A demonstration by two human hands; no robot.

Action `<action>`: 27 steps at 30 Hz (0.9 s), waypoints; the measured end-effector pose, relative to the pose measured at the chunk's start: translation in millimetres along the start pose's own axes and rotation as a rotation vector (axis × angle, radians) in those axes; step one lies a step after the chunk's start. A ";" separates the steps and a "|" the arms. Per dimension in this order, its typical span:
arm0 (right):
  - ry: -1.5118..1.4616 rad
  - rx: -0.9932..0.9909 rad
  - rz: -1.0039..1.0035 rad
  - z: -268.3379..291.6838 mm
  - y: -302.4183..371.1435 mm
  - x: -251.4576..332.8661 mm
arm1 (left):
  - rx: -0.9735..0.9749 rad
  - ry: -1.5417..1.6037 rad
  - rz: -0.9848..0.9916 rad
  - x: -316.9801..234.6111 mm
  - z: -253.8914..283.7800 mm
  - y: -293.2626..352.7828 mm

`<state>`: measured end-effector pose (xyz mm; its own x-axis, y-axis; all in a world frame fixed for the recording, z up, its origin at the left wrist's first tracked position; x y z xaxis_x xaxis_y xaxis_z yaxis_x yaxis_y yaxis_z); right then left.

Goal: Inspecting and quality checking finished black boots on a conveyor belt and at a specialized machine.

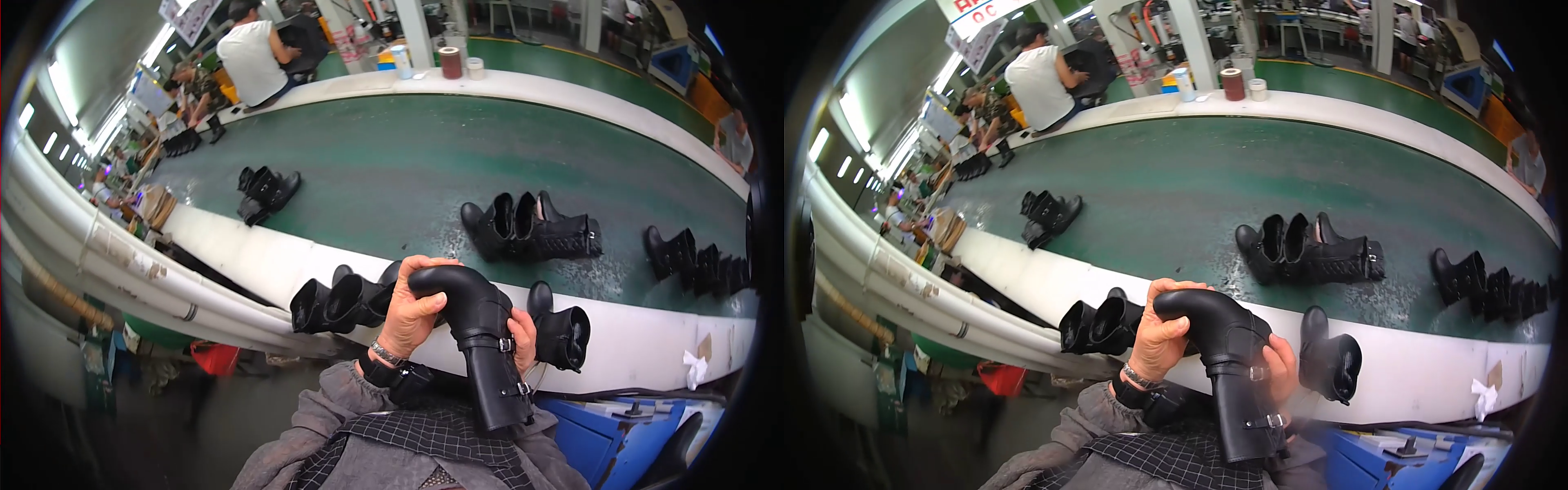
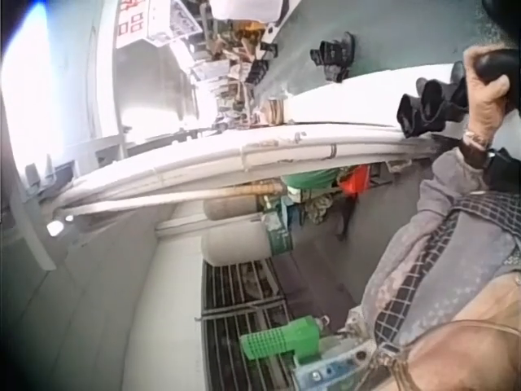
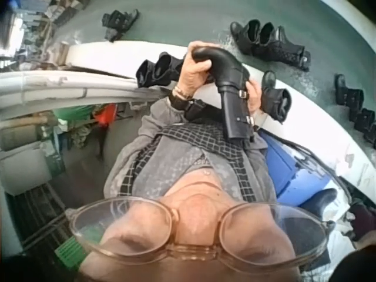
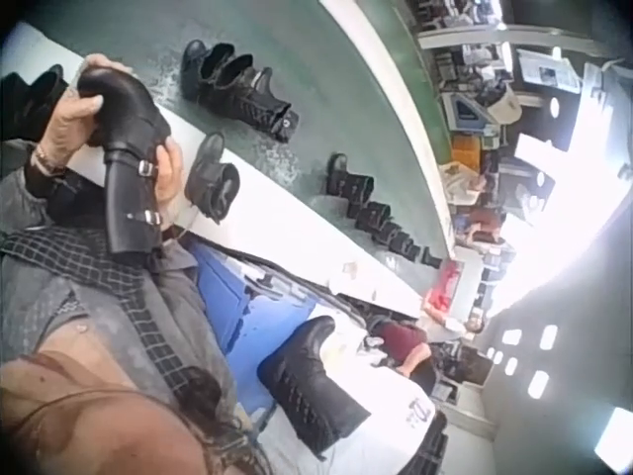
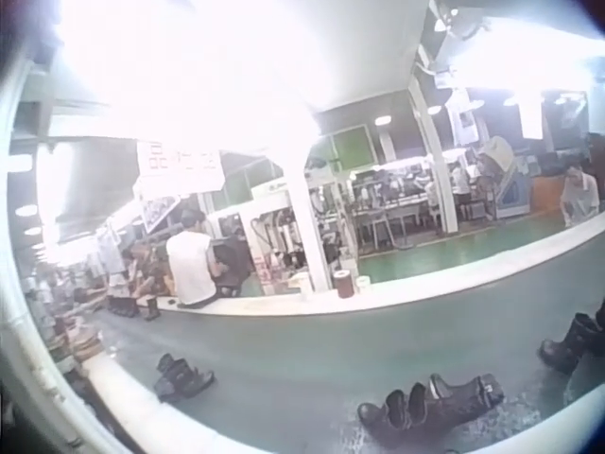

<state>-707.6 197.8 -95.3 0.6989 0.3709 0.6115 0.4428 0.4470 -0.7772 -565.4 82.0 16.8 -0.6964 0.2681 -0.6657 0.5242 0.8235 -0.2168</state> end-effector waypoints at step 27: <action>-0.053 0.623 -0.225 9.5 -140.4 89.4 | -0.500 -0.074 -0.063 -46.6 29.4 -28.1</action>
<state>-712.6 175.9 69.9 0.5915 0.2463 0.7678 0.1555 0.8995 -0.4084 -533.3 31.7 32.9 -0.6730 0.1888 -0.7151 0.1710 0.9804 0.0979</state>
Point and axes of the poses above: each hand's wrist, its own y-axis away from the middle knuckle, its own z-axis out of the back of the hand, x = y × z, the point moved 1 cm from there along -y, towards the middle knuckle
